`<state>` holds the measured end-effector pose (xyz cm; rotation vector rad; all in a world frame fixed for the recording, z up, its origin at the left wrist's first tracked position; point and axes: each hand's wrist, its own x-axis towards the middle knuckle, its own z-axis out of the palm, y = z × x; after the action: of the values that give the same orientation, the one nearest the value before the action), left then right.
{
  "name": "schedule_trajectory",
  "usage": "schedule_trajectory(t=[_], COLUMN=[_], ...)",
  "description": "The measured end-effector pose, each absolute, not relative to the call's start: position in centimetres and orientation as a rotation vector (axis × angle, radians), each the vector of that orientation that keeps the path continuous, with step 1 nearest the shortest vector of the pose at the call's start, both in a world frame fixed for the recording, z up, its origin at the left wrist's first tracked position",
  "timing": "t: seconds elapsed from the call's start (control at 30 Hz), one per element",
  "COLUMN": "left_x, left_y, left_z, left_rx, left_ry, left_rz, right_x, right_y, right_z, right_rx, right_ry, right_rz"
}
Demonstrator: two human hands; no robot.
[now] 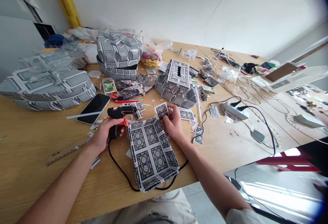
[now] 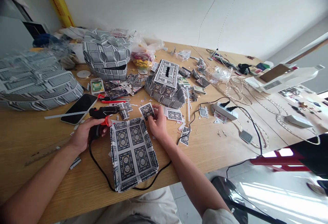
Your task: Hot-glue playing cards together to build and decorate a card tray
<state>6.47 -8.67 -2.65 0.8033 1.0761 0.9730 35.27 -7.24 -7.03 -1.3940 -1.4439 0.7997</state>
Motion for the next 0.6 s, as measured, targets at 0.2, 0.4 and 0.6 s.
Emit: schedule_trajectory(t=[0.2, 0.4, 0.6], left_x=[6.41, 6.44, 6.48], left_y=[-8.66, -8.69, -8.72], left_z=[-2.84, -2.71, -2.63], left_rx=[0.779, 0.785, 0.786], left_ry=[1.076, 1.078, 1.082], left_rz=[0.978, 0.978, 0.978], right_x=[35.15, 35.20, 35.26], right_y=[-7.16, -7.13, -7.08], right_z=[-6.62, -6.81, -6.98], right_rx=[-1.393, -1.389, -1.389], right_ry=[-1.432, -1.441, -1.441], right_rz=[0.735, 0.744, 0.761])
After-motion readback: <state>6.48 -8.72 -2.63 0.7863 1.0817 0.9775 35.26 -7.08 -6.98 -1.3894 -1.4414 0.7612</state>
